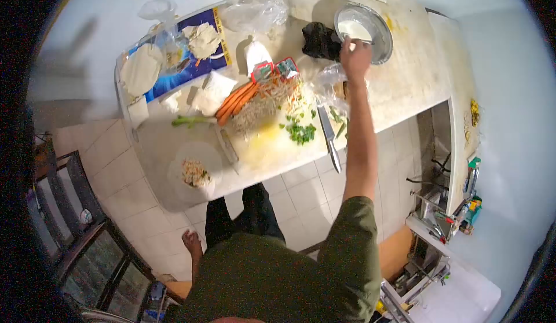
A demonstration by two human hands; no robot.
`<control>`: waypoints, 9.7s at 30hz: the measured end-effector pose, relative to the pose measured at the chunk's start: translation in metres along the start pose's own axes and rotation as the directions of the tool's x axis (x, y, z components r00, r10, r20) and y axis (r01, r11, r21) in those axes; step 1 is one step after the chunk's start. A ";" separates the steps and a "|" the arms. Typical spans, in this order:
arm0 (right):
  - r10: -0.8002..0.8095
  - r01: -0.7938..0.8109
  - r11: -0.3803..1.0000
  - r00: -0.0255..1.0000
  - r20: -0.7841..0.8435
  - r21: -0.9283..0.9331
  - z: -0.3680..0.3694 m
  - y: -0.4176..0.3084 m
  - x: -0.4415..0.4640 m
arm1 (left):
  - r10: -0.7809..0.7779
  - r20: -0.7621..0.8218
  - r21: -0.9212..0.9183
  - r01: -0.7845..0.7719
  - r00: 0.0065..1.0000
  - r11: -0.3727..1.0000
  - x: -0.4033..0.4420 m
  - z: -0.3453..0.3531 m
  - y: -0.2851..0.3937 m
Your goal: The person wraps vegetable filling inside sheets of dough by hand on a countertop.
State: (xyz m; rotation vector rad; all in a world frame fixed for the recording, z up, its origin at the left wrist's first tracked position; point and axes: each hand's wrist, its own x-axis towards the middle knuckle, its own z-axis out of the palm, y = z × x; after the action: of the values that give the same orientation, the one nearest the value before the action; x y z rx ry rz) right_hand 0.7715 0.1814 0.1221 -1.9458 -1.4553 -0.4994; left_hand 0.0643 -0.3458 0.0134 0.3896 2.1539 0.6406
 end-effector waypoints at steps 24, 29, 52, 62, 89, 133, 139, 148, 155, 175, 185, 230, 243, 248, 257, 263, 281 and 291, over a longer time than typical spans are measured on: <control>-0.225 0.182 0.964 0.947 0.229 0.195 0.013 0.038 0.005 | -0.030 0.143 0.307 -0.016 0.989 0.951 -0.050 0.008 0.062; -0.331 -0.009 0.894 0.659 0.675 0.447 -0.070 -0.157 -0.188 | 0.245 0.134 0.312 -0.275 0.960 0.909 -0.022 0.025 0.141; -0.509 0.415 0.827 0.264 0.819 0.380 -0.064 -0.309 -0.354 | 0.346 0.355 0.115 -0.408 0.869 0.906 0.064 0.039 0.179; -0.595 0.376 0.786 0.247 0.765 0.490 -0.081 -0.284 -0.355 | 0.306 0.338 0.085 -0.353 0.890 0.932 0.070 0.029 0.165; 0.012 -0.379 0.896 0.541 0.841 0.231 -0.074 -0.347 -0.360 | 0.795 0.589 0.061 -0.989 0.143 0.133 0.105 0.144 0.309; -0.305 -0.331 0.737 0.616 0.727 0.589 -0.104 -0.415 -0.424 | 0.707 0.706 0.158 -0.964 -0.043 -0.215 0.128 0.069 0.205; -0.422 -0.060 0.823 0.602 0.678 0.565 -0.104 -0.400 -0.419 | 0.735 0.677 0.227 -0.959 0.029 -0.171 0.117 0.072 0.191; -0.560 0.280 0.828 0.375 0.739 0.486 -0.100 -0.394 -0.419 | 0.789 0.335 0.386 -0.839 0.514 0.383 0.102 0.034 0.164; -0.612 0.361 0.784 0.308 0.729 0.505 -0.098 -0.393 -0.426 | 0.721 0.239 0.423 -0.738 0.651 0.526 0.083 0.021 0.141; -0.556 0.154 0.829 0.327 0.764 0.537 -0.118 -0.400 -0.416 | 0.559 0.021 0.423 -0.514 0.829 0.747 0.075 0.064 0.160; -0.470 -0.057 0.841 0.416 0.779 0.538 -0.123 -0.395 -0.422 | 0.399 0.137 -0.214 -0.366 0.906 0.905 0.047 0.076 0.202; -0.500 0.090 0.863 0.289 0.816 0.497 -0.106 -0.389 -0.423 | 0.799 0.540 0.249 -0.957 0.264 0.148 0.093 0.098 0.166; -0.539 0.387 0.824 0.304 0.786 0.415 -0.104 -0.398 -0.420 | 0.786 0.560 0.251 -0.958 0.263 0.141 0.091 0.093 0.176; -0.503 0.357 0.840 0.224 0.835 0.410 -0.105 -0.399 -0.417 | 0.766 0.586 0.289 -0.951 0.263 0.105 0.090 0.092 0.176; -0.523 0.306 0.842 0.254 0.814 0.445 -0.115 -0.393 -0.415 | 0.770 0.591 0.308 -0.950 0.240 0.059 0.090 0.090 0.185; -0.494 0.328 0.853 0.257 0.831 0.406 -0.113 -0.396 -0.417 | 0.844 0.395 0.151 -0.932 0.364 0.331 0.121 0.087 0.203; -0.550 0.234 0.835 0.364 0.752 0.498 -0.108 -0.403 -0.411 | 0.714 0.516 0.181 -0.875 0.474 0.450 0.147 0.115 0.249; -0.540 0.173 0.833 0.464 0.702 0.526 -0.098 -0.400 -0.412 | 0.651 0.626 -0.100 -0.783 0.430 0.614 0.112 0.099 0.244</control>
State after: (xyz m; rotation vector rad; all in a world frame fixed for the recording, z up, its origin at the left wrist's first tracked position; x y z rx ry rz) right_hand 0.2722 -0.1056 0.0360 -1.5445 -2.3807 0.6736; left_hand 0.0888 -0.0612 0.0286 1.5040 1.3222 0.6140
